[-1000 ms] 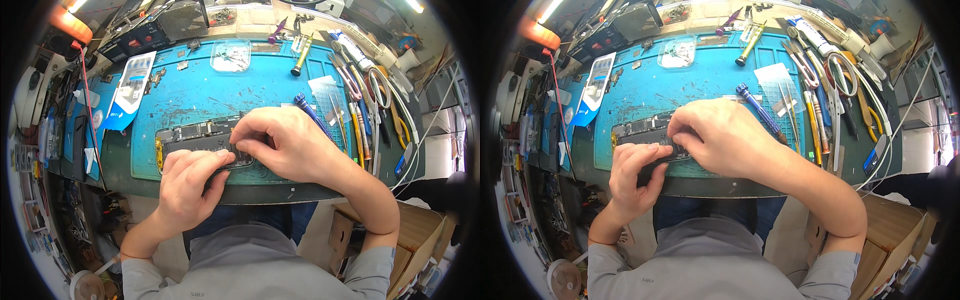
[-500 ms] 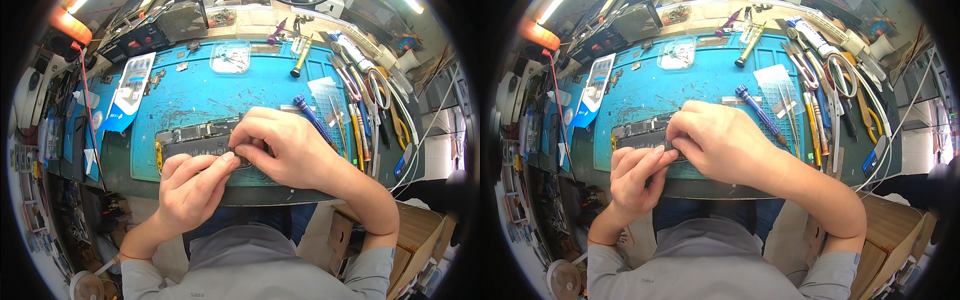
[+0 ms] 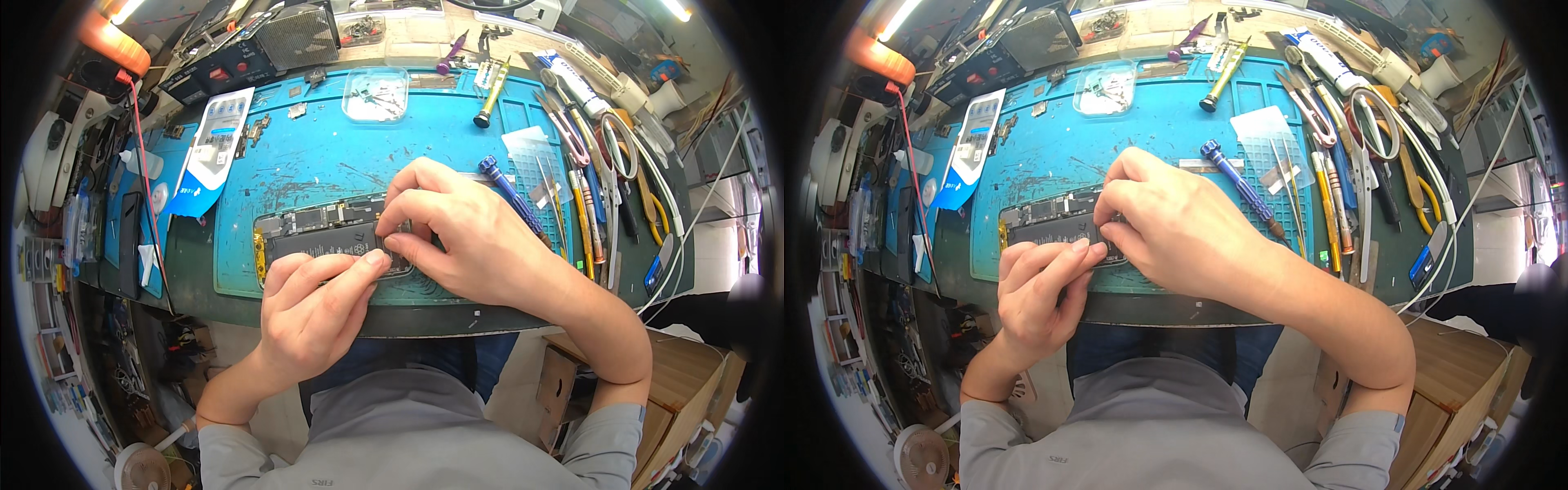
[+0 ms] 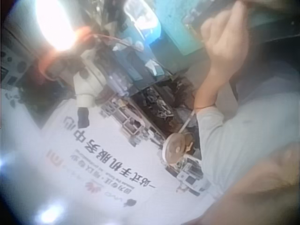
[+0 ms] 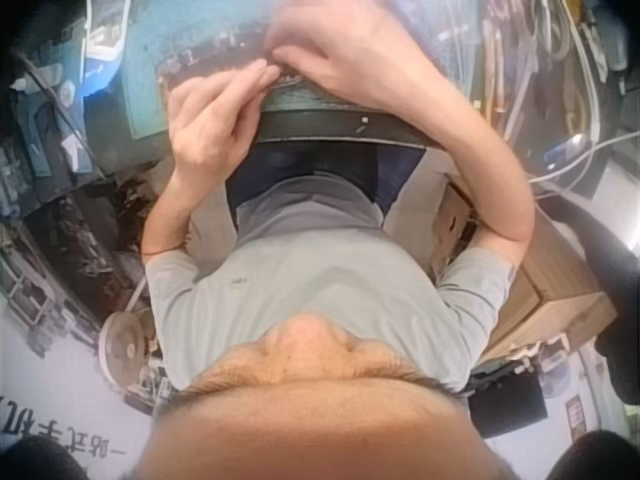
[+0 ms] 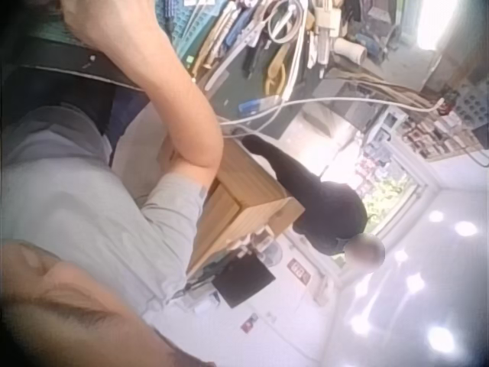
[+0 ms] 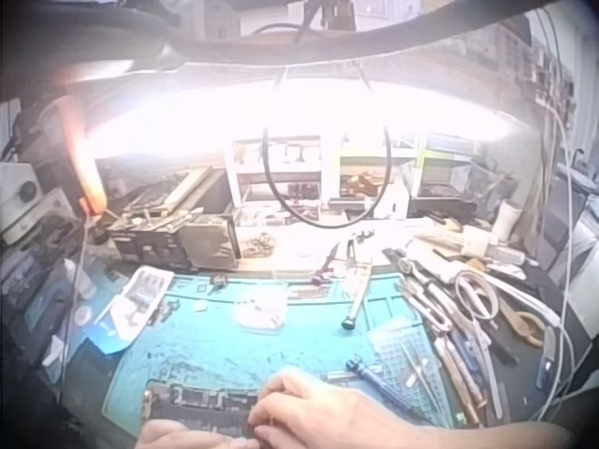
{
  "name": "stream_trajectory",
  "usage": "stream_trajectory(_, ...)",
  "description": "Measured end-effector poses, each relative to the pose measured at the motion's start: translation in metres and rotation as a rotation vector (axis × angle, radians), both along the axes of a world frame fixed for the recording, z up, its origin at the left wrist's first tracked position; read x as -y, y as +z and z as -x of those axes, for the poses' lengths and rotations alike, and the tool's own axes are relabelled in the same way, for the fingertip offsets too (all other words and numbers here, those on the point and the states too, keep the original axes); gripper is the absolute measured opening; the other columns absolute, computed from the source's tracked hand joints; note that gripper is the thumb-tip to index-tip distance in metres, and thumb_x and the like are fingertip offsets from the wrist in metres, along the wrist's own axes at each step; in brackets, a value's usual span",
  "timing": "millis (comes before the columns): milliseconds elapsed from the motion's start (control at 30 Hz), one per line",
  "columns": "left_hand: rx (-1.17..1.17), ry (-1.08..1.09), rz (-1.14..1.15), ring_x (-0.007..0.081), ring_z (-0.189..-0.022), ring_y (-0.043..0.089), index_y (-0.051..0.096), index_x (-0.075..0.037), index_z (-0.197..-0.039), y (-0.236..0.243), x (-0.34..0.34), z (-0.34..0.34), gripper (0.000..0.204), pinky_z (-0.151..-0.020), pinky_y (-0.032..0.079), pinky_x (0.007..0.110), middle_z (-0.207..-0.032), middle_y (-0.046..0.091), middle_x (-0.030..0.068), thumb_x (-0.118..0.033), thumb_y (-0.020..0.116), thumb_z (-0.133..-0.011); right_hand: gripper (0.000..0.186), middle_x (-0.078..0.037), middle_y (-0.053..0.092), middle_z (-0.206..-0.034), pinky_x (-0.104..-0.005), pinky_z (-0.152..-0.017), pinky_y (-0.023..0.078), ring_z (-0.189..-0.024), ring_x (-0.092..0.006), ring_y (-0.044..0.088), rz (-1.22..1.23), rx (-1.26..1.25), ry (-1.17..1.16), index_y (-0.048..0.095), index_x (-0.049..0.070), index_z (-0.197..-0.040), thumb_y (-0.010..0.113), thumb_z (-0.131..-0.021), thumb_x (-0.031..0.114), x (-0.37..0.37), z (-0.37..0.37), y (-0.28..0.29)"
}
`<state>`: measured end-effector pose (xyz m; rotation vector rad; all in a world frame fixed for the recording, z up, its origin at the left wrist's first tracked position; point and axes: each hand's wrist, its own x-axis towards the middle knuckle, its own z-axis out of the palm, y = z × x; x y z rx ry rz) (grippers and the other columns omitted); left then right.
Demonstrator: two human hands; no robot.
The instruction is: The person uses a screwdriver and tweezers to remove screws and small components from a disassembled smartphone on a workbench. They place removed parts into a small container and continue to manipulate internal components with precision tools.
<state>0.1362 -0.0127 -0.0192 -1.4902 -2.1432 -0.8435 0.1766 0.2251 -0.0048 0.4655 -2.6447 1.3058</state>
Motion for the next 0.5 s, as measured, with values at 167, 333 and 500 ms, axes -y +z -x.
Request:
stream_trajectory(167,0.007,-0.002,0.02,0.0167,-0.089,0.071,0.077,-0.001,-0.124,-0.001,0.0,0.0,0.042,-0.081,0.047,0.033,-0.107,0.08,0.0029,0.0,0.086,-0.083,0.007,-0.012,0.065,-0.106,-0.0441,-0.077,0.059,-0.092,-0.0348,0.071,0.05,-0.002,-0.03,0.071,0.003,-0.101,0.072,-0.094,0.005,-0.001,-0.001,0.001)
stream_trajectory(333,-0.032,-0.026,0.121,0.017,-0.094,0.07,0.079,-0.005,-0.121,0.008,-0.002,0.001,0.036,-0.085,0.048,0.034,-0.114,0.078,0.0023,-0.005,0.083,-0.084,0.018,-0.011,0.068,-0.106,-0.0414,-0.078,0.06,-0.093,-0.0325,0.072,-0.047,-0.118,-0.052,0.074,0.004,-0.107,0.071,-0.09,-0.001,-0.008,-0.013,0.007)
stream_trajectory(500,-0.022,-0.033,0.17,0.0171,-0.101,0.068,0.081,-0.007,-0.116,0.012,-0.002,-0.001,0.034,-0.089,0.048,0.035,-0.12,0.075,0.0017,-0.009,0.084,-0.082,0.035,-0.009,0.068,-0.107,-0.0365,-0.081,0.059,-0.093,-0.0257,0.07,-0.339,-0.324,0.002,0.075,0.0,-0.112,0.072,-0.077,0.005,-0.012,-0.033,0.004)
